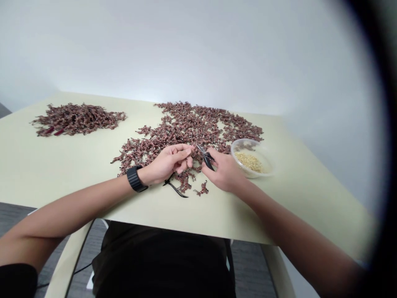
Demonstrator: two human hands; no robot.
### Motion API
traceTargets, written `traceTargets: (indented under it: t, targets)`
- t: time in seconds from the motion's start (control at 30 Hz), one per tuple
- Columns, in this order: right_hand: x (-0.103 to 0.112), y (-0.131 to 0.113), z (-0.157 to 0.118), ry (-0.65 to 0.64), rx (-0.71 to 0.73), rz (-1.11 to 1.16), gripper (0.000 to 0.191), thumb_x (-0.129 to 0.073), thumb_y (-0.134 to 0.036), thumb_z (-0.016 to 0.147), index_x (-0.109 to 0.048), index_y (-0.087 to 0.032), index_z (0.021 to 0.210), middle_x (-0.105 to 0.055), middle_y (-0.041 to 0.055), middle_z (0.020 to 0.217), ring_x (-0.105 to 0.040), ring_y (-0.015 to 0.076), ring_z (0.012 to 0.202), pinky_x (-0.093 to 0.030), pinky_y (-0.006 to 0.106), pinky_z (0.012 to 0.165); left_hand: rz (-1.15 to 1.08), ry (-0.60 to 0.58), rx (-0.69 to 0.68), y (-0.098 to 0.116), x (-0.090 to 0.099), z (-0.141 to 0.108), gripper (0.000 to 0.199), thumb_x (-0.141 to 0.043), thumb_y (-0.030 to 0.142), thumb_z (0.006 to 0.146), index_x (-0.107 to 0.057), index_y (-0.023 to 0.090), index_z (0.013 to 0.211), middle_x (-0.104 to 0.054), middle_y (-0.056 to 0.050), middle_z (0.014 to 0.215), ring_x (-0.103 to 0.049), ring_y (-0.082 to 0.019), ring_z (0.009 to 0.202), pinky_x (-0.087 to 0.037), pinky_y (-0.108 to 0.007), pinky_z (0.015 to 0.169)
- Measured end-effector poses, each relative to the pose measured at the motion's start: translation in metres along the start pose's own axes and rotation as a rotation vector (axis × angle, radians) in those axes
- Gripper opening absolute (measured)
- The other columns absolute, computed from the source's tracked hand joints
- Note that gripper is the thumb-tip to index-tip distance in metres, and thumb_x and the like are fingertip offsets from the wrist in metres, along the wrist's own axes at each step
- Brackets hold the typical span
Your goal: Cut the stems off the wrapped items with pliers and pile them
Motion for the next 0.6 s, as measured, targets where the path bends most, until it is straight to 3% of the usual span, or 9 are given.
traceTargets:
  t: [0.27,0.6]
  targets:
    - [0.0040,-0.0031,0.0014,-0.012,0.101,-0.038,0.027,-0.058,-0.035,0.089,-0.036,-0.023,0.080,-0.049,-0.0038,0.067,-0.042,0.0128,0.058,-0.028,0.028,0.058,-0.044,0.020,0.032,0.0022,-0.0022,-0.0023,0.026,-0.064,0.032,0.099,-0.065,0.012,0.116,-0.066,-0.002,0.077,-0.041,-0.003,0.046,-0.030,-0.018,0.048]
    - [0.0031,-0.0016,0.0014,-0.029,0.112,-0.064,0.025,-0.059,-0.032,0.089,-0.037,-0.023,0.080,-0.050,-0.0038,0.067,-0.043,0.0129,0.059,-0.028,0.028,0.058,-0.072,0.039,0.036,0.0023,0.0017,-0.0015,0.024,-0.063,0.031,0.099,-0.067,0.012,0.113,-0.063,-0.001,0.078,-0.039,-0.003,0.046,-0.036,-0.021,0.053]
Point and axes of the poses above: each hand's wrist, its own z-axis towards the middle knuckle, its own x-axis out of the back of the hand, y = z × x, the point moved 9 cm from there along z, towards the middle knuckle
